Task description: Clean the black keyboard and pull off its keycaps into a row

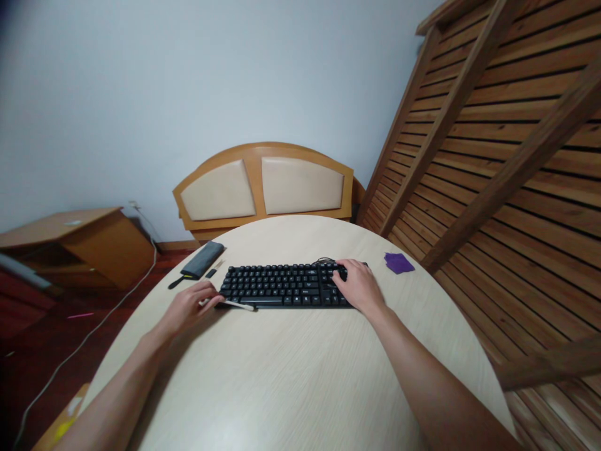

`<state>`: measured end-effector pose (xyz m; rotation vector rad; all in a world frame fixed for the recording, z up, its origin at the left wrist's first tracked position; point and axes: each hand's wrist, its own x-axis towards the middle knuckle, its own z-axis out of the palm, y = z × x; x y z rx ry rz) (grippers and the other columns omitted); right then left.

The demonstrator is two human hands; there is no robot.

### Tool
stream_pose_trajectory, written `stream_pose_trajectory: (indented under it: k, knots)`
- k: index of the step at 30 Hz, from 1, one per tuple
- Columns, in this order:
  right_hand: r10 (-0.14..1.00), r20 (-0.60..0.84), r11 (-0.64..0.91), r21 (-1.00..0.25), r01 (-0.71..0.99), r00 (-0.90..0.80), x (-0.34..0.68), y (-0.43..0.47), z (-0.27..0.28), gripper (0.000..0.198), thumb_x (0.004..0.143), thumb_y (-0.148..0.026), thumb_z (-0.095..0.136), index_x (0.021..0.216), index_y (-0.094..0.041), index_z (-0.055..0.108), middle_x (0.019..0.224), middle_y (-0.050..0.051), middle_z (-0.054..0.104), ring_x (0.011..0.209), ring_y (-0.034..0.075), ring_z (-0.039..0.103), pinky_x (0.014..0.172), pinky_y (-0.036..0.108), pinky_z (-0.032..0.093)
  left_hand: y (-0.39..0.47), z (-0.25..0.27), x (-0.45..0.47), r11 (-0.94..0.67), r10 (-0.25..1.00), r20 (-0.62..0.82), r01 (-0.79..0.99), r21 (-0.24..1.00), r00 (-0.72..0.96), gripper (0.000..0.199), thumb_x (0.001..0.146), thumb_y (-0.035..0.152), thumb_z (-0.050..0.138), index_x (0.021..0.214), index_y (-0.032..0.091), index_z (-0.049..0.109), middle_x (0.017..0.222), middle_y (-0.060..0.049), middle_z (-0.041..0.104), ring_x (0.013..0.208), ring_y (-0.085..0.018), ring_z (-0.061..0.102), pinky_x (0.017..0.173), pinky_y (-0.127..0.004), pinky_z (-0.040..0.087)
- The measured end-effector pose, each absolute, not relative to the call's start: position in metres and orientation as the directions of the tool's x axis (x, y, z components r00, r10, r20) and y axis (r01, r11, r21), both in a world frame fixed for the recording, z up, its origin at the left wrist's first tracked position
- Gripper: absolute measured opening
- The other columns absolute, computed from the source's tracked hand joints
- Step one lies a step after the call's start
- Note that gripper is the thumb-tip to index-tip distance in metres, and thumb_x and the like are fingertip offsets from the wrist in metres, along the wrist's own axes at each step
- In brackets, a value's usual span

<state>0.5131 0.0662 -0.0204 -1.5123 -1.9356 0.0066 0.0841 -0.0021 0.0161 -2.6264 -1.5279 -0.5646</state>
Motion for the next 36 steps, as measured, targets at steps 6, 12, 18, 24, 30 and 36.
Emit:
stream_pose_trajectory:
  k: [6, 12, 18, 24, 30, 36]
  knots:
    - [0.855, 0.493, 0.379, -0.385, 0.841, -0.159, 0.505, 0.063, -0.02, 0.025, 0.089, -0.029, 0.052, 0.109, -0.019, 0.064, 0.111, 0.008, 0.069, 0.104, 0.027, 0.062, 0.094, 0.043, 0.047, -0.001, 0.013, 0.097, -0.554, 0.783, 0.381, 0.83, 0.067, 0.492, 0.031, 0.098, 0.037, 0.048, 0.084, 0.019, 0.069, 0.084, -0.004, 0.066, 0.076, -0.016, 0.061, 0.069, -0.026, 0.046]
    - [0.84, 0.485, 0.457, -0.391, 0.799, -0.244, 0.498, 0.061, -0.021, 0.03, 0.091, -0.027, 0.049, 0.115, -0.017, 0.064, 0.118, 0.011, 0.067, 0.11, 0.027, 0.06, 0.099, 0.046, 0.046, -0.003, 0.009, 0.121, -0.578, 0.738, 0.427, 0.816, 0.001, 0.523, 0.03, 0.098, 0.036, 0.05, 0.083, 0.018, 0.067, 0.079, -0.003, 0.064, 0.072, -0.015, 0.06, 0.064, -0.025, 0.045]
    - [0.814, 0.47, 0.537, -0.385, 0.751, -0.342, 0.488, 0.056, -0.022, 0.036, 0.093, -0.025, 0.046, 0.124, -0.015, 0.062, 0.126, 0.013, 0.064, 0.119, 0.027, 0.057, 0.105, 0.048, 0.044, -0.011, 0.012, 0.145, -0.593, 0.726, 0.421, 0.805, -0.016, 0.543, 0.032, 0.099, 0.037, 0.049, 0.082, 0.018, 0.068, 0.079, -0.003, 0.064, 0.074, -0.016, 0.061, 0.065, -0.026, 0.046]
    - [0.793, 0.435, 0.587, -0.364, 0.723, -0.426, 0.483, 0.05, -0.021, 0.04, 0.095, -0.027, 0.044, 0.131, -0.015, 0.06, 0.134, 0.012, 0.06, 0.128, 0.027, 0.052, 0.11, 0.049, 0.041, -0.015, 0.013, 0.159, -0.602, 0.726, 0.409, 0.798, -0.009, 0.552, 0.033, 0.099, 0.038, 0.047, 0.083, 0.018, 0.069, 0.078, -0.003, 0.063, 0.073, -0.016, 0.061, 0.063, -0.026, 0.045]
    - [0.766, 0.405, 0.637, -0.372, 0.675, -0.5, 0.483, 0.043, -0.014, 0.042, 0.095, -0.027, 0.046, 0.135, -0.02, 0.057, 0.139, 0.008, 0.057, 0.131, 0.025, 0.051, 0.111, 0.047, 0.041, -0.018, 0.015, 0.169, -0.624, 0.719, 0.399, 0.782, 0.007, 0.57, 0.034, 0.1, 0.038, 0.046, 0.082, 0.019, 0.068, 0.078, -0.003, 0.063, 0.072, -0.015, 0.06, 0.061, -0.025, 0.045]
    - [0.751, 0.406, 0.659, -0.405, 0.634, -0.521, 0.483, 0.043, -0.012, 0.042, 0.094, -0.025, 0.048, 0.134, -0.02, 0.058, 0.138, 0.009, 0.058, 0.129, 0.025, 0.052, 0.11, 0.048, 0.04, -0.022, 0.015, 0.18, -0.609, 0.729, 0.406, 0.793, 0.017, 0.552, 0.038, 0.101, 0.038, 0.044, 0.08, 0.018, 0.068, 0.076, -0.003, 0.063, 0.072, -0.015, 0.061, 0.06, -0.025, 0.046]
